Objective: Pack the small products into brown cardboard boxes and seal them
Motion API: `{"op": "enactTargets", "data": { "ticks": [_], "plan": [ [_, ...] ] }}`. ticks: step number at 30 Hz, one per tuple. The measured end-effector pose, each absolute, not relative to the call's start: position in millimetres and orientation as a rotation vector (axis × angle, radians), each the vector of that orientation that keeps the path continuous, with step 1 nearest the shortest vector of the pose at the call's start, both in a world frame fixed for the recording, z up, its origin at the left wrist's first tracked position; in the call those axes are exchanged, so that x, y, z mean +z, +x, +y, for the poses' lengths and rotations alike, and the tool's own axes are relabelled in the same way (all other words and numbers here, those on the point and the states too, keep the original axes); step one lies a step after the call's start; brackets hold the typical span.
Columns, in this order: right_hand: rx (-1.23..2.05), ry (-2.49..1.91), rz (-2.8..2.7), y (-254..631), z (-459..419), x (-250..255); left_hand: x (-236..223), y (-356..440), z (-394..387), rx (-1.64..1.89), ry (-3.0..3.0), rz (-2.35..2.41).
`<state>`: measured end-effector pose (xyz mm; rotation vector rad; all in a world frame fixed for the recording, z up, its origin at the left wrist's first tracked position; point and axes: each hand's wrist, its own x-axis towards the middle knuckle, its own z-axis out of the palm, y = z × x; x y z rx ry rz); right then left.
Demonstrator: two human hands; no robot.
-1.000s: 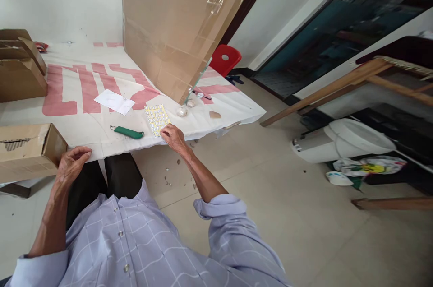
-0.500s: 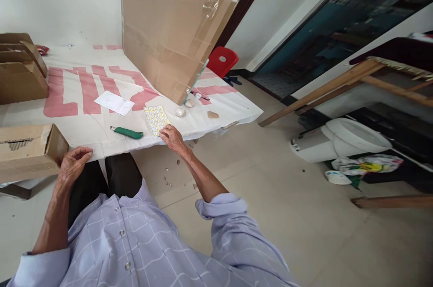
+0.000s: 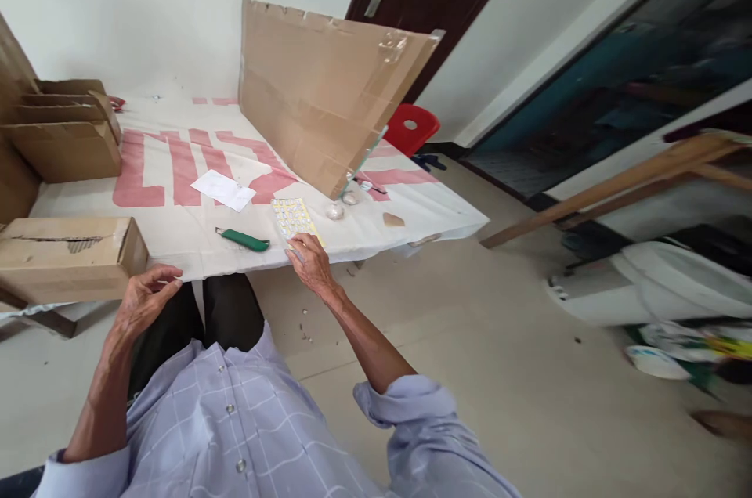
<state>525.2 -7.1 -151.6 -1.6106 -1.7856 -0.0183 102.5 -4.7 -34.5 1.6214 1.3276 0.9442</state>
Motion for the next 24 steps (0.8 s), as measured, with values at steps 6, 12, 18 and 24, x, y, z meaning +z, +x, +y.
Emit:
{"op": "enactTargets", "data": {
  "ticks": [6, 12, 18, 24],
  "plan": [
    [-0.090, -1.641, -1.885, 491, 3, -161, 6, 57, -59, 1.503, 1.851, 1.543],
    [-0.155, -1.656, -1.850, 507, 11, -163, 29, -44, -41, 2.039, 1.457, 2.217],
    [-0.162, -1.474, -1.862, 466, 25, -150, 17, -94, -7, 1.793, 1.462, 2.107],
    [-0.012, -1.433, -1.978, 417, 44, -139, -9, -67, -18, 1.719, 1.591, 2.192]
  ]
}}
